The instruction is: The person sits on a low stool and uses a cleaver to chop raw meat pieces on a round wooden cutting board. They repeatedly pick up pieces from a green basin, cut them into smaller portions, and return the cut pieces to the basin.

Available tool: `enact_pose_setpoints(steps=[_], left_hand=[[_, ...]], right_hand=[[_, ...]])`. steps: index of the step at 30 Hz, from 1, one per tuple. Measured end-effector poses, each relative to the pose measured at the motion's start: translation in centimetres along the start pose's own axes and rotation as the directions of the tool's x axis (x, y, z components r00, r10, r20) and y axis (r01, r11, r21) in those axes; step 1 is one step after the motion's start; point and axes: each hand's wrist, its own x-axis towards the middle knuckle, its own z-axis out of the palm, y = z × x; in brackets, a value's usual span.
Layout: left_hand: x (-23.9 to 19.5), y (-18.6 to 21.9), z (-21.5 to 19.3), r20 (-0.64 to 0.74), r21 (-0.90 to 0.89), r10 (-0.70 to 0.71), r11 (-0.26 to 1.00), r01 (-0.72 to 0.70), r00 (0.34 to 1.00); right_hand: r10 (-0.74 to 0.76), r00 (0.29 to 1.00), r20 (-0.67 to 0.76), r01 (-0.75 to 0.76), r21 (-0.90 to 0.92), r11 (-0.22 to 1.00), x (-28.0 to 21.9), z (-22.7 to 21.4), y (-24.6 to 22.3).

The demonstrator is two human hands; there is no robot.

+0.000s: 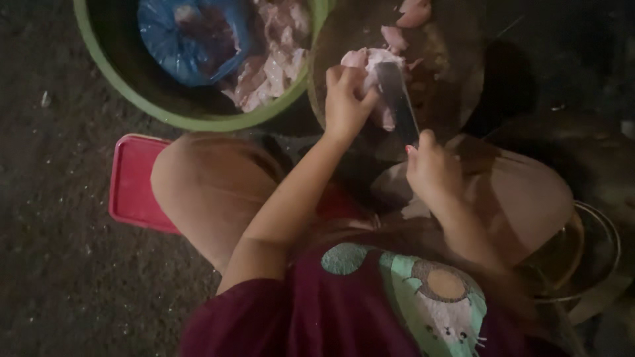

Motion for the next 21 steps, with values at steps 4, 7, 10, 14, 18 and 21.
enact_pose_setpoints(steps=[4,7,10,14,18,21], left_hand=[[-0.1,0.0,0.4,0.070,-0.027,-0.124,0.992,0.126,0.990],[0.0,-0.1,0.2,0.051,-0.004,-0.047,0.999,0.047,0.998],[0.1,-0.2,0.0,-0.002,0.040,0.084,0.996,-0.084,0.996],[0.4,0.1,-0.3,0.007,0.033,0.019,0.999,-0.019,1.000],[0.2,0.6,-0.3,0.023,0.037,-0.086,0.996,0.085,0.996],[0.1,1.0,0.0,0.049,0.015,-0.063,0.998,0.062,0.997]], right_hand=[[0.036,0.992,0.124,-0.031,-0.050,0.998,2.2,-1.6,-1.0],[-0.033,0.992,0.119,0.034,-0.003,0.999,6.0,-2.2,-2.6],[-0.079,0.987,0.142,0.068,0.079,0.995,11.0,-2.6,-4.4],[-0.039,0.985,0.170,0.026,0.080,0.997,13.3,-3.0,-5.8],[0.166,0.911,0.378,-0.232,0.136,0.963,9.1,-3.4,-3.7],[-0.033,0.974,0.226,0.021,0.057,0.998,7.7,-3.6,-2.1]])
